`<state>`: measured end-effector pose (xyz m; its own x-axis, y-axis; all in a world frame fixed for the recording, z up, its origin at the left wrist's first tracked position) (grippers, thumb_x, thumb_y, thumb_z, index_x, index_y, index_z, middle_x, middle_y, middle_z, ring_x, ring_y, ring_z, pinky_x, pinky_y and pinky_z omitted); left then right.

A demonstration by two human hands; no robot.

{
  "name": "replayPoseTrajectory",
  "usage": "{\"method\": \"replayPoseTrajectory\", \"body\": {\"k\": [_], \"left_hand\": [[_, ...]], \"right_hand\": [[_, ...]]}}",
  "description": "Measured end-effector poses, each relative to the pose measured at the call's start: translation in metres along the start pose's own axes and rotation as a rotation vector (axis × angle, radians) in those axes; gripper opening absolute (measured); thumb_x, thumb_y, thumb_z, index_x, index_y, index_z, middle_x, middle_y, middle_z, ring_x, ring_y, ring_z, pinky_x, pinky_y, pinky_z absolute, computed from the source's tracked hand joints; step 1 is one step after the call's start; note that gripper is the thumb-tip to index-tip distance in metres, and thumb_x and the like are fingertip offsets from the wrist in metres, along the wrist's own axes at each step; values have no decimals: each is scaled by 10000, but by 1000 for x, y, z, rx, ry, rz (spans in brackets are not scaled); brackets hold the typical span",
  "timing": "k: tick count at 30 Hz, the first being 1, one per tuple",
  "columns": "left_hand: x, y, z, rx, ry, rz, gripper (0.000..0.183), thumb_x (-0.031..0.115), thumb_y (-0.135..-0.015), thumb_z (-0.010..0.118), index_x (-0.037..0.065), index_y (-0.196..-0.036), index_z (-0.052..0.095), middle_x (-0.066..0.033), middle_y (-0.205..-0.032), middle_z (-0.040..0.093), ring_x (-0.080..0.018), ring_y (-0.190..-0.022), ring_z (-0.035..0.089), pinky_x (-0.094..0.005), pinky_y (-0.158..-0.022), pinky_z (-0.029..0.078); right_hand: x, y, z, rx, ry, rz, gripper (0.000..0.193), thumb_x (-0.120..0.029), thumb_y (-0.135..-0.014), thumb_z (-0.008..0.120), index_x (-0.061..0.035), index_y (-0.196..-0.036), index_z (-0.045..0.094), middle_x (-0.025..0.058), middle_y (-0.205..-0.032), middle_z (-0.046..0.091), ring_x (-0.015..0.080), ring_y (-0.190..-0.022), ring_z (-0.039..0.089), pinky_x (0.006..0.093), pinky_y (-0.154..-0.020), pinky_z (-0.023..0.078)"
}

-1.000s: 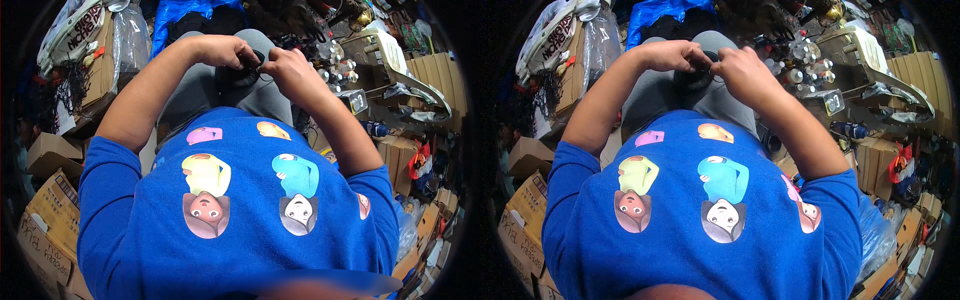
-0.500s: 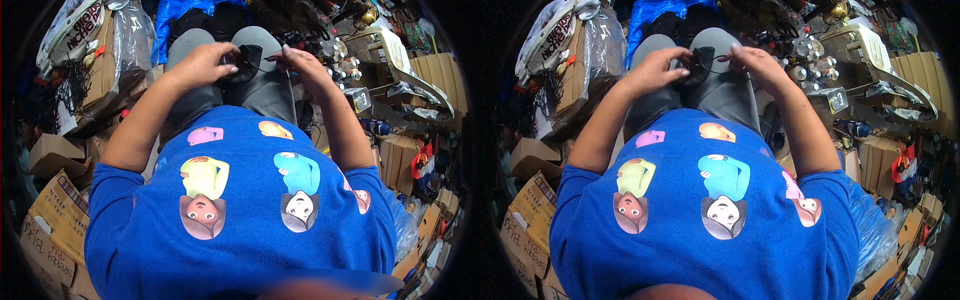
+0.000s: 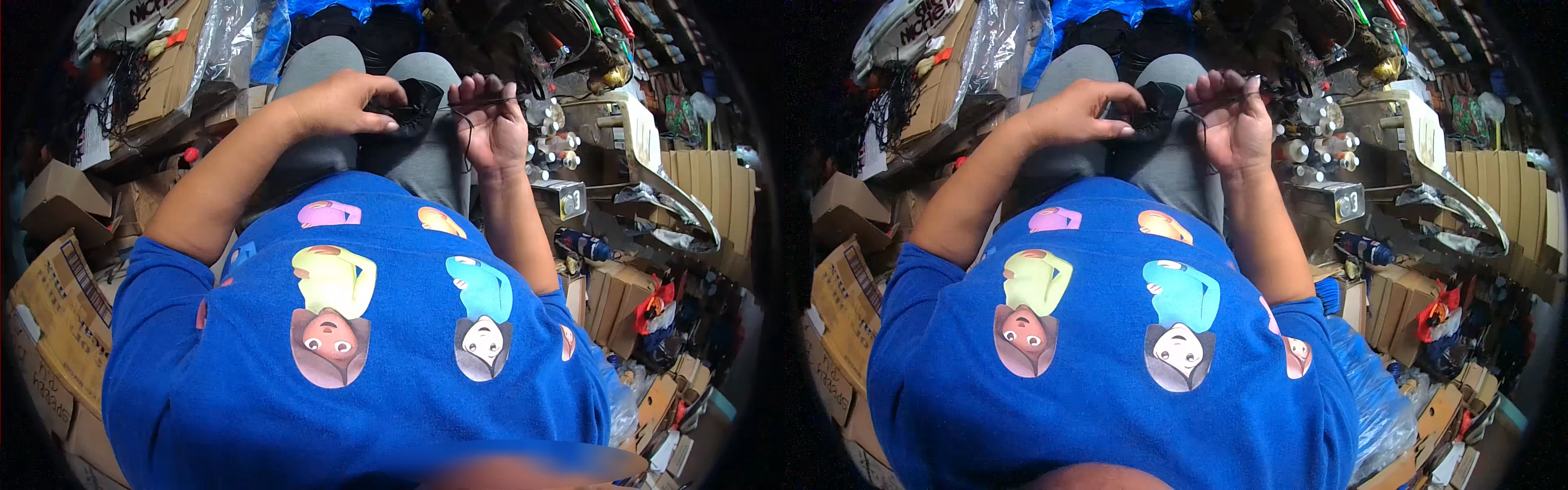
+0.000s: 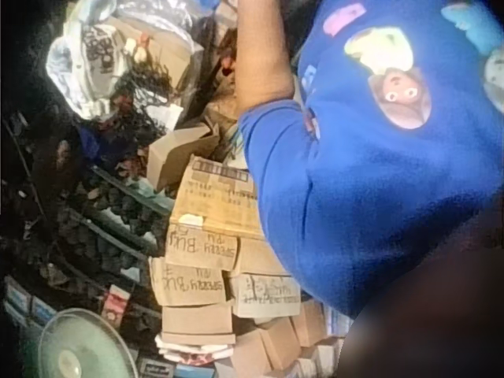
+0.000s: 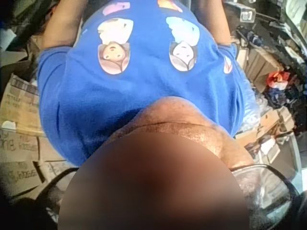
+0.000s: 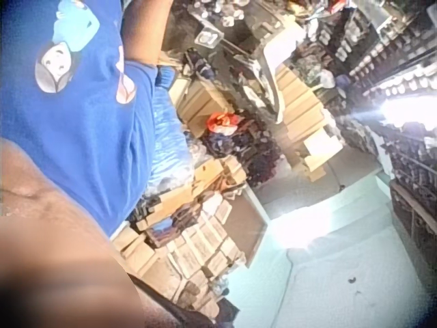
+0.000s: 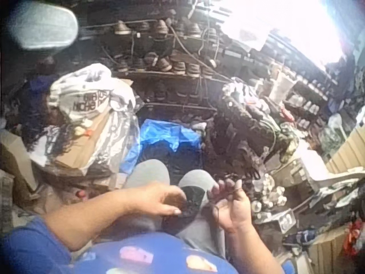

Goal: Insert and thread a shoelace through the eyelets of a black shoe.

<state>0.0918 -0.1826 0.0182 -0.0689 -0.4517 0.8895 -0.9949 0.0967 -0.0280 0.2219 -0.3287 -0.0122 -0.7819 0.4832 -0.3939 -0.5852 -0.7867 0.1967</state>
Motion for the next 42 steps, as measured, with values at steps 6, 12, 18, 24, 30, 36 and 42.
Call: {"method": "replayPoseTrajectory", "body": {"k": [6, 12, 18, 24, 30, 36, 42], "left_hand": [[-16, 24, -60, 300, -458, -310, 206, 156, -866, 557, 27, -1023, 589, -90, -913, 633, -204, -882, 601, -319, -797, 453], [-6, -1, -33, 309, 1511, 97, 346, 339, -975, 385, 72, -848, 564, -65, -886, 595, -180, -892, 560, -332, -861, 420], [-29, 8, -35, 563, 1488, -185, 426, 348, -972, 391, 130, -608, 346, 21, -547, 265, -103, -467, 249, -267, -565, 298], [-37, 16, -45, 441, 1346, -202, 427, 325, -971, 400, 136, -594, 334, 29, -534, 230, -102, -465, 221, -256, -537, 281], [-45, 54, -91, 473, 511, -429, 298, 338, -921, 504, 51, -918, 585, -48, -835, 621, -140, -774, 590, -288, -739, 484], [-24, 128, -147, 612, 262, -442, 422, 140, -782, 668, 44, -1183, 573, -57, -1138, 581, -134, -1000, 542, -267, -883, 428], [25, 47, -30, 155, -405, -4, 374, 193, -711, 732, 58, -1045, 634, -108, -1058, 579, -259, -1031, 541, -341, -916, 413]], "right_hand": [[15, 6, -2, 13, -176, 160, 427, -403, -956, 393, -105, -651, 403, 10, -569, 330, 136, -522, 299, 302, -624, 352], [14, 16, 6, -25, 113, 131, 430, -397, -961, 389, -107, -644, 390, 4, -540, 292, 125, -501, 271, 296, -584, 328], [-18, 42, 4, 86, 267, -1, 437, -387, -969, 371, -121, -622, 368, -14, -530, 268, 124, -491, 249, 305, -594, 322], [-31, 55, 2, 47, 357, 2, 432, -375, -963, 400, -123, -613, 364, -15, -540, 273, 125, -499, 257, 309, -599, 331], [-61, 64, -51, 217, 548, 123, 339, -337, -947, 458, -42, -829, 575, 95, -801, 604, 242, -798, 594, 403, -854, 440], [-113, 62, -53, 360, 1525, 74, 586, -191, -770, 708, -88, -1296, 471, 97, -1109, 581, 149, -896, 570, 261, -736, 464], [-18, 0, 61, -440, 1548, 67, 503, -265, -805, 695, -51, -1223, 514, 6, -810, 558, 70, -743, 495, 211, -664, 400]]}}
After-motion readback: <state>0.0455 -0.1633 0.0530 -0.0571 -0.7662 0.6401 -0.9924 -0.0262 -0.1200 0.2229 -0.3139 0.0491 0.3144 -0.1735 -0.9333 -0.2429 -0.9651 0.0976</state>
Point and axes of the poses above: each hand's wrist, its own y-axis away from the middle knuckle, its own z-axis out of the palm, x = y × z, the point moved 6 cm from there along -y, towards the middle knuckle
